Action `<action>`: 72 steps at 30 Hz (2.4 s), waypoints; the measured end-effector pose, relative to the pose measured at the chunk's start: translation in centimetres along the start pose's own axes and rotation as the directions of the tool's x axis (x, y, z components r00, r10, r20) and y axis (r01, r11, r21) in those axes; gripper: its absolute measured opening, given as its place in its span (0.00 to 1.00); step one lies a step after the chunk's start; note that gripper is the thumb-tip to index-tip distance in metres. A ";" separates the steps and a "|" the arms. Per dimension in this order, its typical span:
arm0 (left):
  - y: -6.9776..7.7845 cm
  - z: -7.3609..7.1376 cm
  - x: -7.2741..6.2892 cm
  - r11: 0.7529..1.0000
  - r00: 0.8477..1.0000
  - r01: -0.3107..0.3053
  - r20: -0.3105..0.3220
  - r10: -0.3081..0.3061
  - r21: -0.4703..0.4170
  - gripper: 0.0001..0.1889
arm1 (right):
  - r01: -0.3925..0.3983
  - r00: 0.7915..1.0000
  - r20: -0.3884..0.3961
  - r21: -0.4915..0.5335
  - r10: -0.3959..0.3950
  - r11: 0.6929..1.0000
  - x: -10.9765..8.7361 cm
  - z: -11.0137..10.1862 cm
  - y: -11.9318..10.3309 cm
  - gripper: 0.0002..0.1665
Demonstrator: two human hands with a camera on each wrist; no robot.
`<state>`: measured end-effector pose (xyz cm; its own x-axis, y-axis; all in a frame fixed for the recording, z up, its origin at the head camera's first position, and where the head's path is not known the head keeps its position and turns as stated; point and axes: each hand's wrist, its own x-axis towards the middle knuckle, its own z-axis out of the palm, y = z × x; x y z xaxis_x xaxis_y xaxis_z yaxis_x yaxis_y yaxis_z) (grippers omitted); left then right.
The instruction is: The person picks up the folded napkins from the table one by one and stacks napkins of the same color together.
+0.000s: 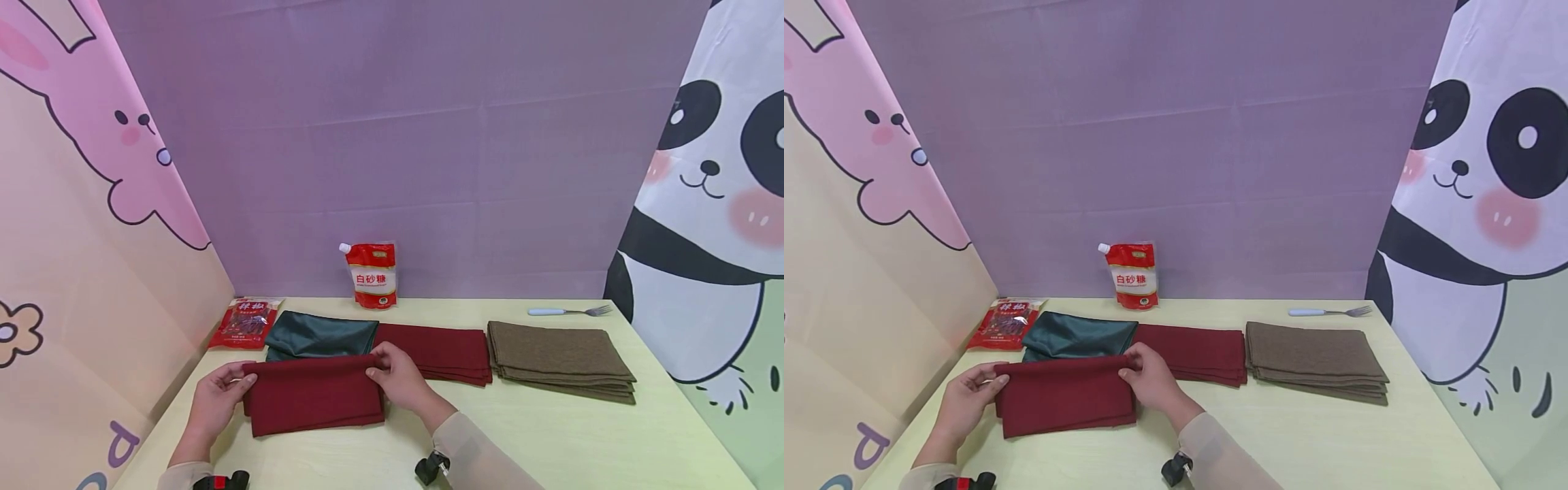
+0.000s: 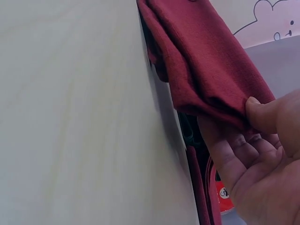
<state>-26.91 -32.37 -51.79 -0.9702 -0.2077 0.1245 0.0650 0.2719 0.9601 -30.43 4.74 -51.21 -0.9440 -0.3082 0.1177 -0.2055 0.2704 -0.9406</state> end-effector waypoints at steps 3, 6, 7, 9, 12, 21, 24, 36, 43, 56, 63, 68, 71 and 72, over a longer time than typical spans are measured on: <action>0.1 0.1 -0.1 1.000 1.000 -0.025 0.000 0.025 -0.014 0.19 | 0.000 1.000 -0.003 -0.003 0.000 1.000 0.0 -0.1 -0.1 0.14; 0.2 0.2 -0.2 0.998 0.999 -0.051 0.004 0.051 -0.034 0.19 | 0.006 1.000 -0.005 0.006 -0.006 1.000 0.1 -0.2 -0.2 0.15; 0.2 0.2 -0.3 0.998 0.998 -0.057 0.006 0.057 -0.041 0.19 | 0.010 1.000 -0.005 0.009 -0.010 1.000 0.2 -0.3 -0.2 0.15; 0.2 0.2 -0.3 0.996 0.998 -0.066 0.008 0.066 -0.057 0.19 | 0.016 1.000 -0.010 0.004 -0.016 1.000 0.2 -0.4 -0.2 0.15; 0.3 0.2 -0.4 0.994 0.997 -0.081 0.011 0.082 -0.074 0.19 | 0.027 0.999 -0.020 -0.001 -0.027 1.000 0.3 -0.6 -0.3 0.15; 0.7 0.7 -0.5 0.980 0.993 -0.114 -0.022 0.112 -0.163 0.21 | 0.042 0.997 -0.057 -0.015 -0.043 0.999 0.2 -1.3 -1.1 0.16; 0.9 0.9 -0.5 0.975 0.992 -0.130 -0.031 0.126 -0.181 0.21 | 0.045 0.997 -0.068 -0.021 -0.046 0.999 0.2 -1.7 -1.5 0.17; 3.2 2.3 -0.5 0.977 0.984 -0.180 -0.025 0.178 -0.117 0.20 | 0.005 0.992 -0.124 0.018 -0.003 1.000 0.2 -3.8 -2.7 0.18; 4.3 3.1 -0.6 0.974 0.981 -0.194 -0.013 0.194 -0.116 0.20 | 0.032 0.985 -0.170 0.063 -0.021 0.998 0.1 -4.8 -3.2 0.14; 5.9 4.9 0.2 0.963 0.969 -0.247 -0.026 0.246 -0.110 0.19 | 0.079 0.970 -0.239 0.110 -0.051 0.991 0.0 -6.9 -3.6 0.12; 6.9 6.2 0.7 0.952 0.964 -0.266 -0.024 0.266 -0.152 0.18 | 0.104 0.962 -0.266 0.148 -0.061 0.983 0.1 -8.3 -3.5 0.14; 7.1 7.1 1.2 0.947 0.970 -0.240 -0.016 0.242 -0.212 0.17 | 0.108 0.957 -0.284 0.158 -0.060 0.982 0.0 -9.2 -3.3 0.15; 7.2 7.7 1.5 0.949 0.974 -0.219 0.012 0.228 -0.225 0.17 | 0.113 0.954 -0.291 0.153 -0.065 0.982 0.0 -9.7 -3.3 0.16; 7.2 7.9 1.6 0.950 0.974 -0.213 0.026 0.225 -0.227 0.17 | 0.115 0.953 -0.294 0.153 -0.065 0.982 -0.1 -9.8 -3.3 0.16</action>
<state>-29.85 -23.27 -46.63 -0.9365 -0.1170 0.3307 0.3217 0.0894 0.9426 -32.23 12.84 -45.00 -0.9626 -0.0431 0.2675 -0.2704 0.0905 -0.9585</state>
